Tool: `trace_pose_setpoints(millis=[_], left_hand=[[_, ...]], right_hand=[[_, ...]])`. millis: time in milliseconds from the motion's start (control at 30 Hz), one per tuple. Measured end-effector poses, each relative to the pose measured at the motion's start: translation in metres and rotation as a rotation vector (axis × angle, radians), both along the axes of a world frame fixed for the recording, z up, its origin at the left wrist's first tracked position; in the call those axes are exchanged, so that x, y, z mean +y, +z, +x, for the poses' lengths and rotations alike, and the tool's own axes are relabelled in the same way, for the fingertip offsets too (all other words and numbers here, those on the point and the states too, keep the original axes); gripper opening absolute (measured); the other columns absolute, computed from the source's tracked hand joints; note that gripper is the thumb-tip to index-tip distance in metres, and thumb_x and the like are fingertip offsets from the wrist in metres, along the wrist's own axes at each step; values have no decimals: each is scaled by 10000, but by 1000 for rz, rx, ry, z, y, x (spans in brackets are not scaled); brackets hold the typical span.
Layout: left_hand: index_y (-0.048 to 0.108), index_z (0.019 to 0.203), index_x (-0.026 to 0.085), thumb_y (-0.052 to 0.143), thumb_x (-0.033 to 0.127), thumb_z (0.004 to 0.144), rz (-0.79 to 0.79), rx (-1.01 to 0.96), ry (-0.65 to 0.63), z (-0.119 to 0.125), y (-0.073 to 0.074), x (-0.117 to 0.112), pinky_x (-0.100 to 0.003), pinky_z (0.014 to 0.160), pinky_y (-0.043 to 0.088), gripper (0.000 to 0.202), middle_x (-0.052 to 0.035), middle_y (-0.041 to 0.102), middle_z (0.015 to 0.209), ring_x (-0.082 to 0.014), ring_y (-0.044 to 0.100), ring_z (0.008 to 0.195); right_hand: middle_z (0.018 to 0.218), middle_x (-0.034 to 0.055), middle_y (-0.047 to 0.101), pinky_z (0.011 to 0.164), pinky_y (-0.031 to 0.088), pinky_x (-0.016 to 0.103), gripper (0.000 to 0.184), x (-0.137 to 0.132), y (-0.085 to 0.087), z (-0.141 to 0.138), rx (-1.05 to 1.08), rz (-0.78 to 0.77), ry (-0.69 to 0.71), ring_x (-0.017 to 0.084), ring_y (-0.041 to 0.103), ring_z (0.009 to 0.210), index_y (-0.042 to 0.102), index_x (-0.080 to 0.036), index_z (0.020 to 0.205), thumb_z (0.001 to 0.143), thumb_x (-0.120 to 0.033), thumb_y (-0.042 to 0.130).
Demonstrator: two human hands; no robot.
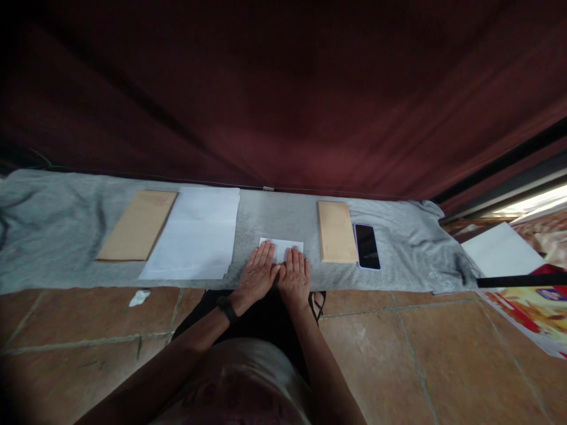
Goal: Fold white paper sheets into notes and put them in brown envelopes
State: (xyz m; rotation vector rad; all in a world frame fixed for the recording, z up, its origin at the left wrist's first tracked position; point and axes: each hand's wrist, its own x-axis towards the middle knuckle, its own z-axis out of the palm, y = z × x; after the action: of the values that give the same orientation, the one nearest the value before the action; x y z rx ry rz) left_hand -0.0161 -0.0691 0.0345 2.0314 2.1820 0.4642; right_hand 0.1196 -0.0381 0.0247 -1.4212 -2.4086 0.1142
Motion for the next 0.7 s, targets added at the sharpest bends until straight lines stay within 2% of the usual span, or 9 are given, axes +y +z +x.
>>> trace_pose_setpoints(millis=[467,700], left_hand=[[247,1553,62,371,277,977,8,3,49,-7,-1,-7,-488,1237,216,627,-194,275,1623,-272,190,1527],[272,1533,12,365,284,981,-10,25,52,-6,3,-8,-510,1243,170,622,-224,239,1626,-294,172,1529]], right_hand=[[1568,144,404,1182,271,488,537,8,0,25,-47,-25,-82,278,369,1445,352,-118,1544,1051,-307,255],[1565,187,394,1159,288,525,524,14,5,28,-22,-25,-85,307,345,1451,391,-88,1512,1033,-272,284]])
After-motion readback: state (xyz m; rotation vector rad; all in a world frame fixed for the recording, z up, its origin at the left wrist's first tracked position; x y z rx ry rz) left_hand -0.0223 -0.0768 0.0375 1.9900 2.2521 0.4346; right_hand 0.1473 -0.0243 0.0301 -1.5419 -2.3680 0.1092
